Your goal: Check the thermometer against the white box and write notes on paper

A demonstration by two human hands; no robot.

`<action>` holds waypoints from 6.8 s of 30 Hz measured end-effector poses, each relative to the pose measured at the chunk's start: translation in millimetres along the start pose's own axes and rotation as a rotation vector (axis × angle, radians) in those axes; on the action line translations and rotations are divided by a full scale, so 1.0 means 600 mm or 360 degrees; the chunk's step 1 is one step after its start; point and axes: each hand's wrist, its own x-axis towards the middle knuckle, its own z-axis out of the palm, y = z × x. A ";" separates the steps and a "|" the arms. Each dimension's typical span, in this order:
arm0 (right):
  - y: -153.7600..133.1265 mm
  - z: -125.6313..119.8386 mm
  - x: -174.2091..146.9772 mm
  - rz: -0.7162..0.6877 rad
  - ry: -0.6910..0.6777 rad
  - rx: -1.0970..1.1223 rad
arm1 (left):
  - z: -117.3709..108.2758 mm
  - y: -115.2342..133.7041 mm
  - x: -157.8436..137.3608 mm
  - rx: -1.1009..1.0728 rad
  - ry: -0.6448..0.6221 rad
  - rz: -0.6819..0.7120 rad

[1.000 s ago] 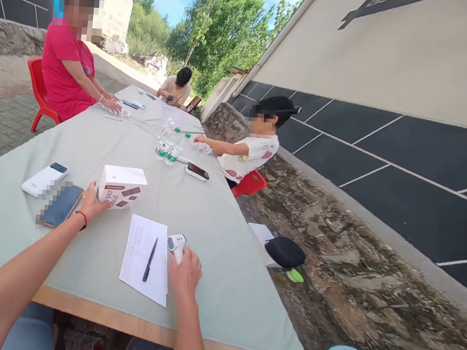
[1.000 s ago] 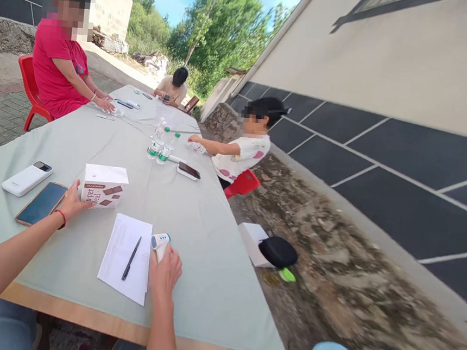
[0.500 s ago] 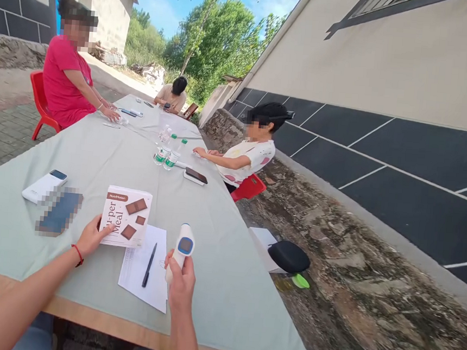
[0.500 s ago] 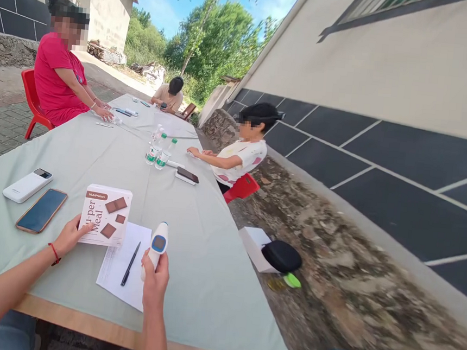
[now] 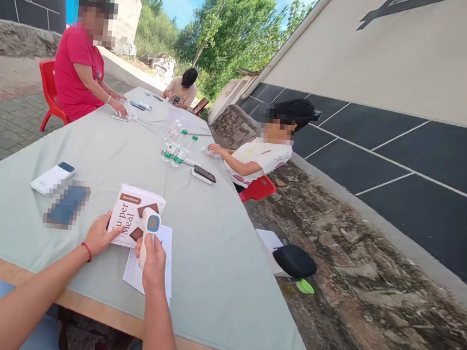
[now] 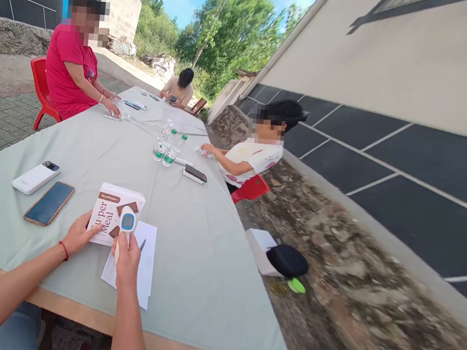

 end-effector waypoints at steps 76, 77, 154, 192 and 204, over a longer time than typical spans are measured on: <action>0.090 -0.231 0.046 0.0028 0.0556 -0.1849 | 0.049 0.010 0.006 0.0347 -0.0289 0.0285; 0.090 -0.234 0.050 -0.0029 0.0580 -0.1934 | 0.052 0.015 0.004 0.0404 -0.0468 0.0379; 0.144 -0.106 0.029 -0.0450 0.0322 -0.0832 | 0.063 0.050 -0.021 0.0907 -0.0805 0.0496; 0.142 -0.105 0.028 -0.0412 0.0400 -0.0860 | 0.061 0.051 -0.020 0.0900 -0.0833 0.0478; 0.145 -0.108 0.029 -0.0420 0.0432 -0.0863 | 0.062 0.051 -0.020 0.0869 -0.0828 0.0482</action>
